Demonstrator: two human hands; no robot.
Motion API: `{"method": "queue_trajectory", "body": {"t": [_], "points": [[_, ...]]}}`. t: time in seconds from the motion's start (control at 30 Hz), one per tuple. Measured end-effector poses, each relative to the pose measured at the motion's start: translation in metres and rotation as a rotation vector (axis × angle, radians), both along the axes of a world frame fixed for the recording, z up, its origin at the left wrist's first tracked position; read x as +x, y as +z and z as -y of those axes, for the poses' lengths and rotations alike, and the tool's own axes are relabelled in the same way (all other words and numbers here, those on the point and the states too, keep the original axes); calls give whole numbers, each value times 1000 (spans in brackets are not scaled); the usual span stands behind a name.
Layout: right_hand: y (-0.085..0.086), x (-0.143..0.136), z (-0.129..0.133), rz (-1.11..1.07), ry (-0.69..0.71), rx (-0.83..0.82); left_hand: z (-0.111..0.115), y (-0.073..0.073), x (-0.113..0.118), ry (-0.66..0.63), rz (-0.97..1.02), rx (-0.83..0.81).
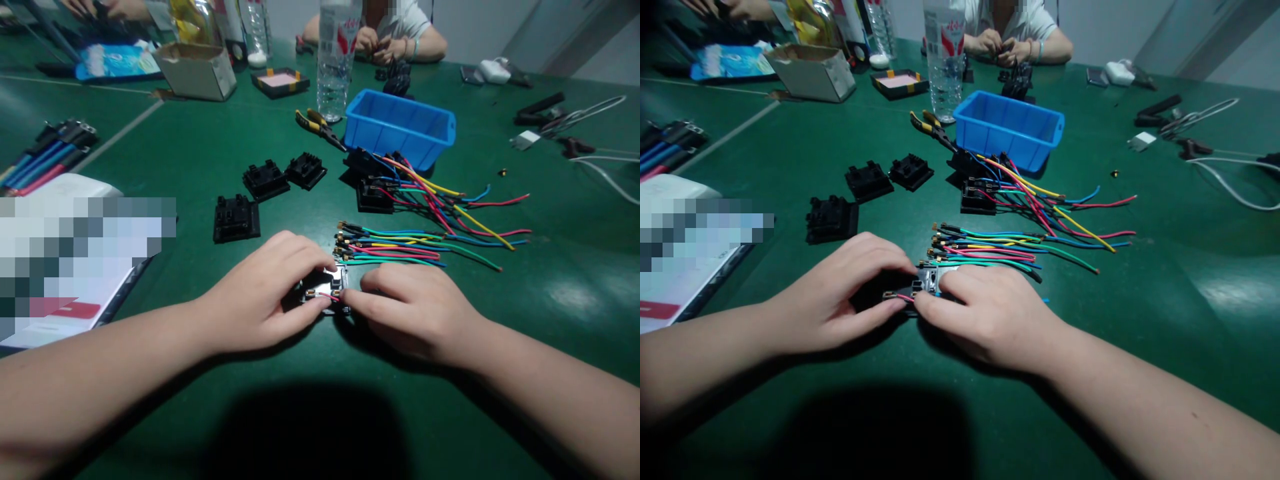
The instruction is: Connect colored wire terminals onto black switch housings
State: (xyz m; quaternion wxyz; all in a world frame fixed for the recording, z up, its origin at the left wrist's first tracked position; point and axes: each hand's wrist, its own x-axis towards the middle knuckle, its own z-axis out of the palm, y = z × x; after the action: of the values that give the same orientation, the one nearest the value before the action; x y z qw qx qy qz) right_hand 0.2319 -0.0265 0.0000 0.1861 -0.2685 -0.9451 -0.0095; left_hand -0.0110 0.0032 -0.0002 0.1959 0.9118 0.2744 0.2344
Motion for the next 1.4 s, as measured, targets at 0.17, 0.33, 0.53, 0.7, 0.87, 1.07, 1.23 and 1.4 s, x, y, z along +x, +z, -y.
{"method": "queue_trajectory", "body": {"t": [0.17, 0.33, 0.53, 0.7, 0.87, 1.07, 1.23, 1.4], "points": [[2, -3, 1, -26, -8, -112, 1, -1, -1, 3, -19, -19], [-2, -3, 1, -59, -7, -100, 0, -2, -1, -3, -12, -28], [-5, -1, -1, 15, -11, 20, 0, -2, 0, -9, 3, -47], [-2, -1, 1, -20, -13, -50, -1, -2, 0, -6, 11, -52], [-5, -1, 2, -62, -20, -33, -1, -1, 0, 8, 28, -28], [-5, 1, 1, 12, 11, 127, 0, -1, 0, 18, 43, -56], [-1, -1, 2, 4, 12, 183, -1, -3, -1, -20, 70, -91], [2, -1, 4, -31, 9, 153, 0, -5, -1, -36, 104, -125]]}}
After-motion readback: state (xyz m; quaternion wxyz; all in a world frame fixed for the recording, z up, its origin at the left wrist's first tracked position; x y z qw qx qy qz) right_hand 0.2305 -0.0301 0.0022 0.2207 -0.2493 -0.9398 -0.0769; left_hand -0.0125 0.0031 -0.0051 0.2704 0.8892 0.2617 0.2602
